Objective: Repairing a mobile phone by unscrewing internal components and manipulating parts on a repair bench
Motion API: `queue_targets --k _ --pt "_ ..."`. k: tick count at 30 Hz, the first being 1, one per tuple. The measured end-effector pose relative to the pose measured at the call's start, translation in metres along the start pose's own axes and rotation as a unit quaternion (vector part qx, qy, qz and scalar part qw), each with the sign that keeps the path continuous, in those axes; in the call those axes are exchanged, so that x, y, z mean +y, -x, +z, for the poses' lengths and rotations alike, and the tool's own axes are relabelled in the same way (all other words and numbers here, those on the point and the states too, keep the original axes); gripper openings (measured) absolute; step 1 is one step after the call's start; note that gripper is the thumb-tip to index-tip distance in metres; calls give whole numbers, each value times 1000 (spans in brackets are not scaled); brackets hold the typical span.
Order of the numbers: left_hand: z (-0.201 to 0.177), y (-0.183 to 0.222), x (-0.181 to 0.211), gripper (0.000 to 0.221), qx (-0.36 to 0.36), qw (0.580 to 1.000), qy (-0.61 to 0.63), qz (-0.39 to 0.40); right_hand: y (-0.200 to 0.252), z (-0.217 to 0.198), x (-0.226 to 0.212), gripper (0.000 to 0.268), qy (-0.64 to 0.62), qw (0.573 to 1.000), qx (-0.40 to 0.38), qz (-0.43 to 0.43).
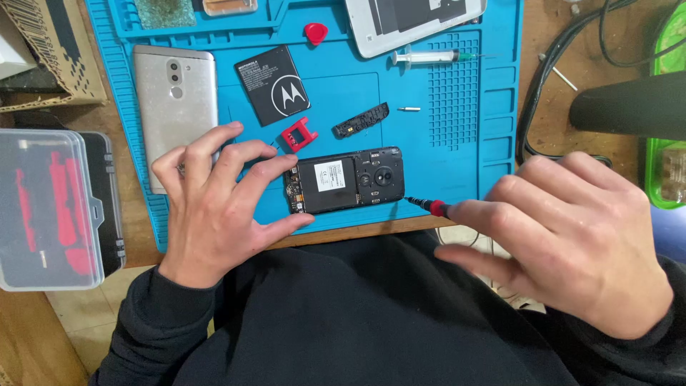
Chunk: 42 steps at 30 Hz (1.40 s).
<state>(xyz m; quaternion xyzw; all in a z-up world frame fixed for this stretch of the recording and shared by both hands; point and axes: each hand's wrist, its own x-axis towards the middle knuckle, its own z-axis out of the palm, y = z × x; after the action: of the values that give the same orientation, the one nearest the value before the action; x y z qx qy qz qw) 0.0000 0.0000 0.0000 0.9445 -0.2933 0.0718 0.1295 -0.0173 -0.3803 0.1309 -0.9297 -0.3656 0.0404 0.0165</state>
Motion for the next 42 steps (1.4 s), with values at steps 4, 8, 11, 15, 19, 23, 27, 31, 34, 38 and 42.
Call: queue_targets --k 4,8,11,15,19,23,27,31,34,38,42 --pt "1 0 0 76 9 1000 -4 1 7 0 10 27 -66 997 38 -11" --pt "0 -1 1 78 12 1000 -2 5 33 3 21 34 -125 988 9 86" --pt "-2 0 2 75 34 999 12 -4 49 29 24 34 -221 959 109 139" --pt "-9 4 -2 56 99 993 -2 -59 42 88 20 41 -361 848 353 161" --pt "-12 11 -8 29 82 990 -62 -101 11 114 -5 10 -447 780 365 241" --pt "-15 9 -4 24 93 990 -66 -87 -2 150 -6 22 -548 709 375 236" --pt "-27 6 -2 17 121 989 5 -88 -15 164 -11 20 -639 636 372 219" --pt "-28 -3 10 16 142 943 288 -82 -27 160 -16 25 -697 595 357 178" --pt "-31 -9 20 14 128 925 346 -96 -33 160 -19 25 -728 570 345 161" --pt "-28 -9 24 13 112 910 388 -99 -29 166 -20 26 -740 553 346 162" --pt "-27 -9 26 13 106 909 391 -98 -31 166 -21 25 -737 558 344 166"
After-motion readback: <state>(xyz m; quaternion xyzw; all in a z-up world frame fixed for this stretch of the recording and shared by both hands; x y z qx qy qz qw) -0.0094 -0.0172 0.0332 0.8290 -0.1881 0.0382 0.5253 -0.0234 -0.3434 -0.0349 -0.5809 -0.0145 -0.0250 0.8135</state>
